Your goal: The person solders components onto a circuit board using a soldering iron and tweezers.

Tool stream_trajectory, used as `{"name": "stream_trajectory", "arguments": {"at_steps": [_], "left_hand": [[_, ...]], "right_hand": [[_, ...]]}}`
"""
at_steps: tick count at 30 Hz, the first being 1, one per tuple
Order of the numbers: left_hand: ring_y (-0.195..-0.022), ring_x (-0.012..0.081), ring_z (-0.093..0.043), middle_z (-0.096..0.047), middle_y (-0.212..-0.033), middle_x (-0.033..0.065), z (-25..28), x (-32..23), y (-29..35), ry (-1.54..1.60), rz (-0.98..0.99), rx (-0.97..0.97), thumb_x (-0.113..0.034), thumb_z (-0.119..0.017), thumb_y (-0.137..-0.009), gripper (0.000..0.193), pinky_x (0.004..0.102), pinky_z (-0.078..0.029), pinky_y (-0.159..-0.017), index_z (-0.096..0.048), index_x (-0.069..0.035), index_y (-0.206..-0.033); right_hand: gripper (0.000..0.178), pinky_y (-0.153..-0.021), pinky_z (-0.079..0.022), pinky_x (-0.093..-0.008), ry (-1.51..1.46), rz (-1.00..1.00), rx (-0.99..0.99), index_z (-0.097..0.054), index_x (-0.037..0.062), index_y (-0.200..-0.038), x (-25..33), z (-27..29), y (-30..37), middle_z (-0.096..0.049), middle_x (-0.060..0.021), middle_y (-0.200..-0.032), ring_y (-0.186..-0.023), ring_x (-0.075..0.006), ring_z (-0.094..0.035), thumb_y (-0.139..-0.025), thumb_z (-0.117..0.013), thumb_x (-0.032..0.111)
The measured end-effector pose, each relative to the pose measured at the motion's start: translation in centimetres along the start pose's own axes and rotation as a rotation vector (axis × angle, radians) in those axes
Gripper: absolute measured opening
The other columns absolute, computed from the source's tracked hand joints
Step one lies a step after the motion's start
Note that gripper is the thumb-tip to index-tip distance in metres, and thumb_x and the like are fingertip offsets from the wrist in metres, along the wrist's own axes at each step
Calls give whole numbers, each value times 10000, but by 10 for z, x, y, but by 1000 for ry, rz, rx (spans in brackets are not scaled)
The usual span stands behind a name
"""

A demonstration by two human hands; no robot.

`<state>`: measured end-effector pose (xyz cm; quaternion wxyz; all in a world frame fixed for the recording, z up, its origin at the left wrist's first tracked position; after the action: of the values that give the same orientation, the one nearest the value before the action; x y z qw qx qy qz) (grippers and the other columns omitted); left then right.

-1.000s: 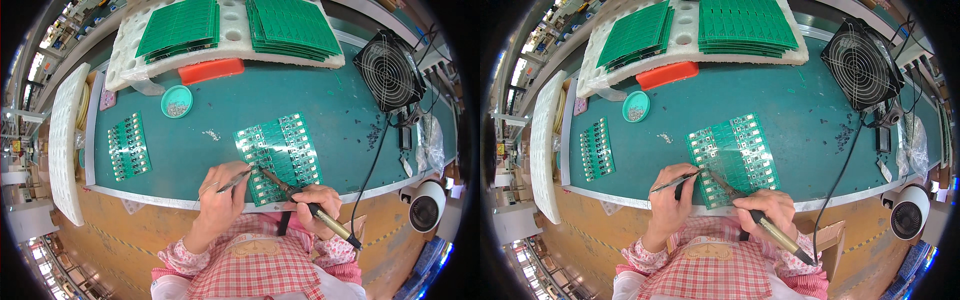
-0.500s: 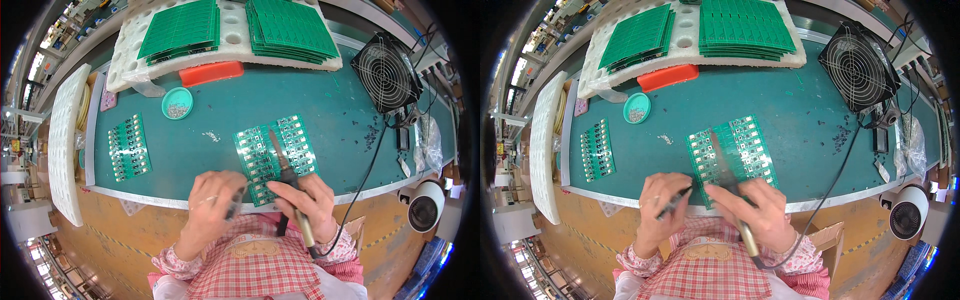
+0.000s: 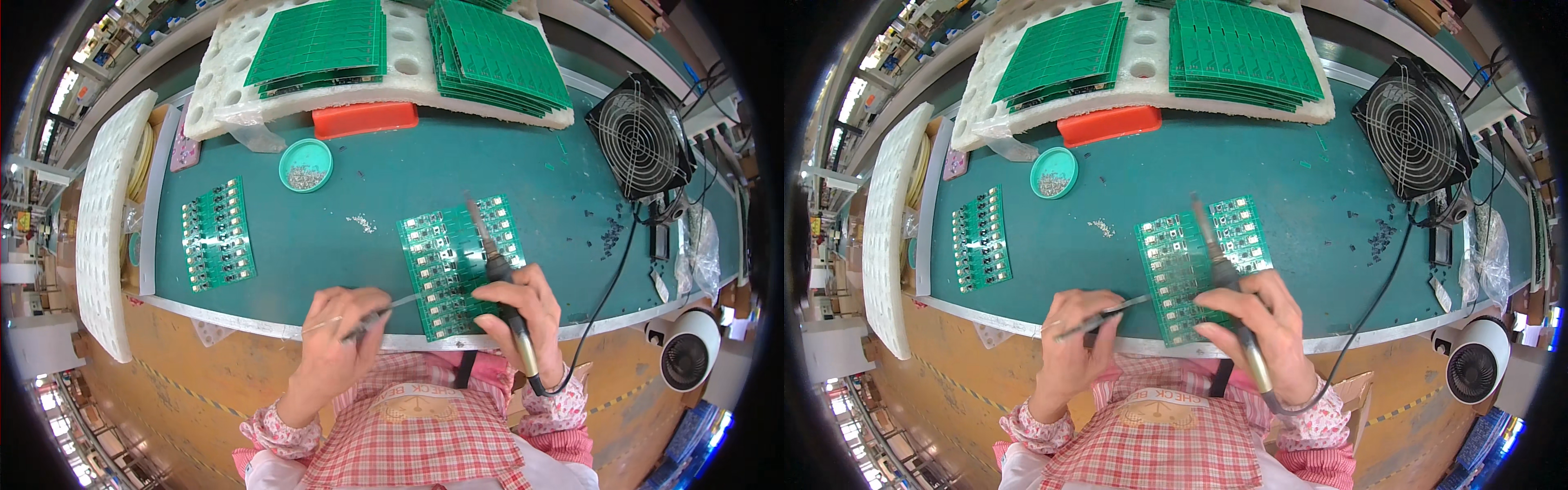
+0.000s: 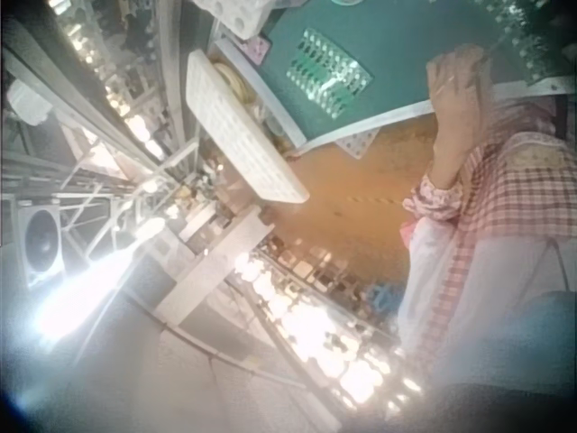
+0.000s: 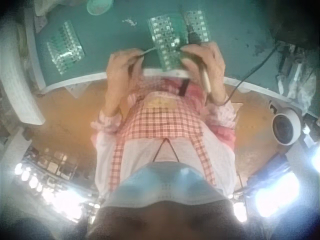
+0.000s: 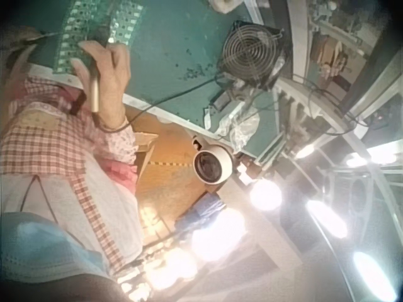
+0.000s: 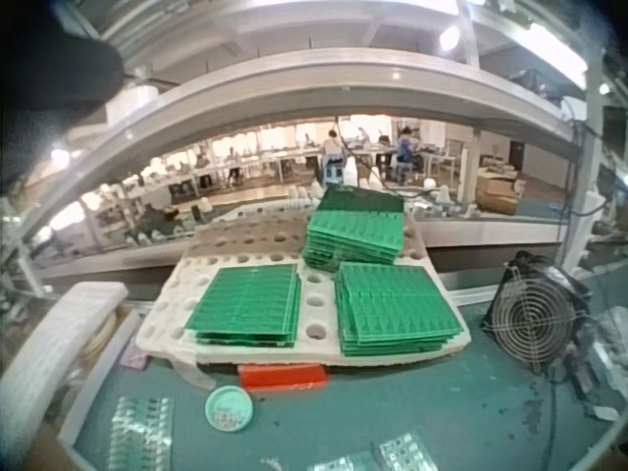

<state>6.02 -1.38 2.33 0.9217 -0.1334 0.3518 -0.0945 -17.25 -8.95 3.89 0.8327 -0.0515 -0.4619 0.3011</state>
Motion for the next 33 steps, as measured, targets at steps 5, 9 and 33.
{"name": "stream_trajectory", "arguments": {"at_steps": [5, 9, 33], "left_hand": [[-881, 305, -640, -694, -991, 116, -9, -2, -1, 25, 88, -106, 37, -710, -821, 229, 386, -485, -781, -632, -35, -1024], [-822, 257, -660, -689, -983, 114, -10, 10, -12, -6, 149, -214, 32, -686, -857, 168, 348, -500, -741, -629, -4, -1011], [-803, 270, -648, -686, -1009, 111, -14, 35, -34, -21, 282, -327, 53, -677, -862, 128, 352, -503, -729, -644, 15, -980]], "right_hand": [[218, -636, -463, -329, 21, -38, -206, -685, 29, -1025, -7, -9, 25, -620, -91, -829, -729, -225, -561, -817, -750, 26], [212, -628, -461, -327, 53, -12, -250, -685, 34, -1025, -9, -13, 33, -622, -99, -832, -716, -229, -561, -820, -735, 12], [186, -607, -445, -345, 47, -17, -283, -671, 41, -1030, -13, -11, 35, -610, -104, -818, -689, -247, -543, -847, -704, 34]]}}
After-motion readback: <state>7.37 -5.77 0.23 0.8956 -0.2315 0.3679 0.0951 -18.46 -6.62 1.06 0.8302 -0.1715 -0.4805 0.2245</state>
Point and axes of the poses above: each hand's wrist, its own y-axis away from the middle knuckle, its own z-axis out of the back of the hand, x = y × z, the point moved 1 cm from there along -y, towards the middle knuckle
